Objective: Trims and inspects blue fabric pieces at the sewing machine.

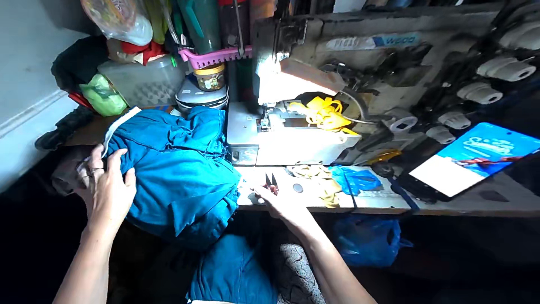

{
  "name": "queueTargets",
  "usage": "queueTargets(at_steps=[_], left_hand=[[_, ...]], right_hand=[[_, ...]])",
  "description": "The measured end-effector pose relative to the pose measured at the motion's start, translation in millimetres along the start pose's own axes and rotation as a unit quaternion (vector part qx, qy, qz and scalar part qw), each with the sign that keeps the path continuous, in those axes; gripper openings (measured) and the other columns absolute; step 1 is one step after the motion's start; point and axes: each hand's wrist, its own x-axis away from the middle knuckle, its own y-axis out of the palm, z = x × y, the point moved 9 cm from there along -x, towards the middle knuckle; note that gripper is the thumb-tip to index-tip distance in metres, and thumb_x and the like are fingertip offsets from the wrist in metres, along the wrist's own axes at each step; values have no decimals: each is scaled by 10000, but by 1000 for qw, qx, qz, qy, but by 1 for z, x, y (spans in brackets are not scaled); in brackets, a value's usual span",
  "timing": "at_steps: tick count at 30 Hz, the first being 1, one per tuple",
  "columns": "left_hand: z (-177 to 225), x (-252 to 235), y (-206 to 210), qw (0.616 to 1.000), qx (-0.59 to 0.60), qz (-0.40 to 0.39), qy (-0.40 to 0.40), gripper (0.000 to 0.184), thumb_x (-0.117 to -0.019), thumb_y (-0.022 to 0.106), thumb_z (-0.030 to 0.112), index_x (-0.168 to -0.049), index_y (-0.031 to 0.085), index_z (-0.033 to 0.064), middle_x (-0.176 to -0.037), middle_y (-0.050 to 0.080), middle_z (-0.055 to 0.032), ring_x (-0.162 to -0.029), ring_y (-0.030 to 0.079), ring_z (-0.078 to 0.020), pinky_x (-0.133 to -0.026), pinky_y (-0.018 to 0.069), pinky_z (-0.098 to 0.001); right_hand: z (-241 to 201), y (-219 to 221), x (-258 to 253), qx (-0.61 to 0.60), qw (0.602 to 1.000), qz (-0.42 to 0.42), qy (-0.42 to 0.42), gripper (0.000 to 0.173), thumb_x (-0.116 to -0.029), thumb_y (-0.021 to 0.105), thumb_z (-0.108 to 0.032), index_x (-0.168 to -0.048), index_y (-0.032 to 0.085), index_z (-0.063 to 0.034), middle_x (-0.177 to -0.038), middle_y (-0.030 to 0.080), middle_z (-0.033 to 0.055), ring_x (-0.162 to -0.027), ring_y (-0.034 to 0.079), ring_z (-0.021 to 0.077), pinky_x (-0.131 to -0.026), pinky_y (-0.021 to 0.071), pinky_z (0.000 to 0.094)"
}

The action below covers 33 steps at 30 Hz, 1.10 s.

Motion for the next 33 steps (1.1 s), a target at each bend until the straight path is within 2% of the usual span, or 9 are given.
queueTargets(at_steps=[2,4,11,13,18,22,25,29,33], left_hand=[[26,10,-8,999,-9,14,33,520,-1036,528,265,-1522,478,88,-1667,224,-220,-1493,218,-528,-1108,182,-771],[56,24,-3,995,28,5,98,494,-1035,538,350,-1437,569,65,-1532,463,-220,-1360,434,-527,-1012,327,-773],[84,40,30,976,114,-33,182,204,-990,611,258,-1003,755,113,-958,706,-50,-913,666,-250,-826,487,-561],[70,33,21,977,117,-37,174,221,-994,598,243,-1011,744,78,-960,697,-82,-903,667,-270,-809,491,-570],[53,44,29,980,81,-62,168,224,-989,595,237,-1088,740,97,-1089,696,-98,-1057,636,-349,-890,441,-641],[96,66,-3,969,146,26,198,286,-975,542,247,-1126,737,102,-1196,682,-64,-1152,602,-247,-962,435,-494],[133,91,17,915,340,-137,166,233,-1019,549,214,-1094,757,142,-1044,729,51,-886,685,-18,-776,598,-217],[157,113,78,867,373,-325,67,363,-1080,474,228,-1380,636,105,-1297,689,-42,-1128,675,-87,-1000,545,-282],[156,109,99,810,472,-327,-118,342,-1091,426,166,-1292,653,8,-1205,710,-105,-1083,707,-152,-930,589,-318]], right_hand=[[-2,4,-2,9,1000,-23,1,310,-1038,600,-229,-1290,632,-53,-841,665,21,-592,524,41,-553,453,217],[-4,15,-8,5,999,-48,-4,363,-1041,593,-250,-1368,592,-93,-832,660,32,-581,519,57,-538,448,234],[-13,72,-19,127,979,-157,-25,359,-1050,558,-381,-1162,666,-57,-882,660,86,-761,618,155,-704,518,360],[-11,59,-14,110,978,-173,-22,395,-1079,516,-303,-1384,600,-67,-1135,700,122,-988,672,181,-892,541,384],[-12,33,-11,59,985,-154,-57,183,-1062,546,-216,-1151,640,-87,-825,609,-9,-647,531,28,-586,455,201],[-17,31,-15,76,983,-151,-72,223,-1058,555,-213,-1200,648,-70,-875,651,8,-705,573,40,-650,493,220],[-16,31,-14,39,989,-126,-69,184,-1048,563,-255,-1063,662,-100,-731,584,-26,-587,504,31,-538,429,202],[-14,32,-7,-10,995,-92,-48,226,-1053,560,-263,-1154,667,-93,-736,585,-18,-581,496,39,-534,425,206],[-21,34,16,55,991,-22,-123,248,-1038,541,-185,-1152,720,-58,-949,731,21,-865,678,57,-818,561,272]])
